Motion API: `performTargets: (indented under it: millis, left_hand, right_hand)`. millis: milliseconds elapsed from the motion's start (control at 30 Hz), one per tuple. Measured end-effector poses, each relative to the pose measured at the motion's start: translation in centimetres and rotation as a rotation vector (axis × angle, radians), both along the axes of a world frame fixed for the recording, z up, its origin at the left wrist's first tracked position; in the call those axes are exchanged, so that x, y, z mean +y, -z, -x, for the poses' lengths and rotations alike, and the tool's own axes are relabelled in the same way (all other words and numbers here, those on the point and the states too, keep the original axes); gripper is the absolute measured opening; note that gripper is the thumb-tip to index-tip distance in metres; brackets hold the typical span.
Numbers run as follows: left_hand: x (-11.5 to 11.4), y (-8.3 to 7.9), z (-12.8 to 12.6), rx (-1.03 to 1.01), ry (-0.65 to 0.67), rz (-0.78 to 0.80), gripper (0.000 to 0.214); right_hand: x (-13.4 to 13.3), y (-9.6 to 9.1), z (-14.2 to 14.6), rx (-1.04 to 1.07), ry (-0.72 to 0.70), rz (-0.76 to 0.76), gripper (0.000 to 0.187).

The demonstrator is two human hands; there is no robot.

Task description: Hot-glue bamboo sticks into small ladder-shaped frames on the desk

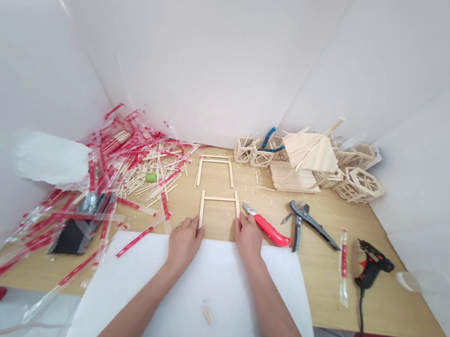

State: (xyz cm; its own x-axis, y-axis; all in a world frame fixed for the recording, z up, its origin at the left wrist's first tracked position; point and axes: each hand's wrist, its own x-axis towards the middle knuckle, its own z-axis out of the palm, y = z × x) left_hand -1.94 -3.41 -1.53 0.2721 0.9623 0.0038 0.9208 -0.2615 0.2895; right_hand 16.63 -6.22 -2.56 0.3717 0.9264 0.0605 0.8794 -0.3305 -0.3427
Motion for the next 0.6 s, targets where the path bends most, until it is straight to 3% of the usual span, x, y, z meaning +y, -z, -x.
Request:
performTargets:
  millis: [333,600]
  left_hand:
    - [1.0,0.0,-0.5,0.028,-0.031,0.019,0.034]
    - [1.1,-0.1,-0.6,0.026,-0.029,0.021,0.036]
  right_hand:
    - [1.0,0.0,-0.3,-0.011,0.018,0.048,0.038]
    - [1.7,-0.7,-4.5,-0.039,0.152,0.007,0.043]
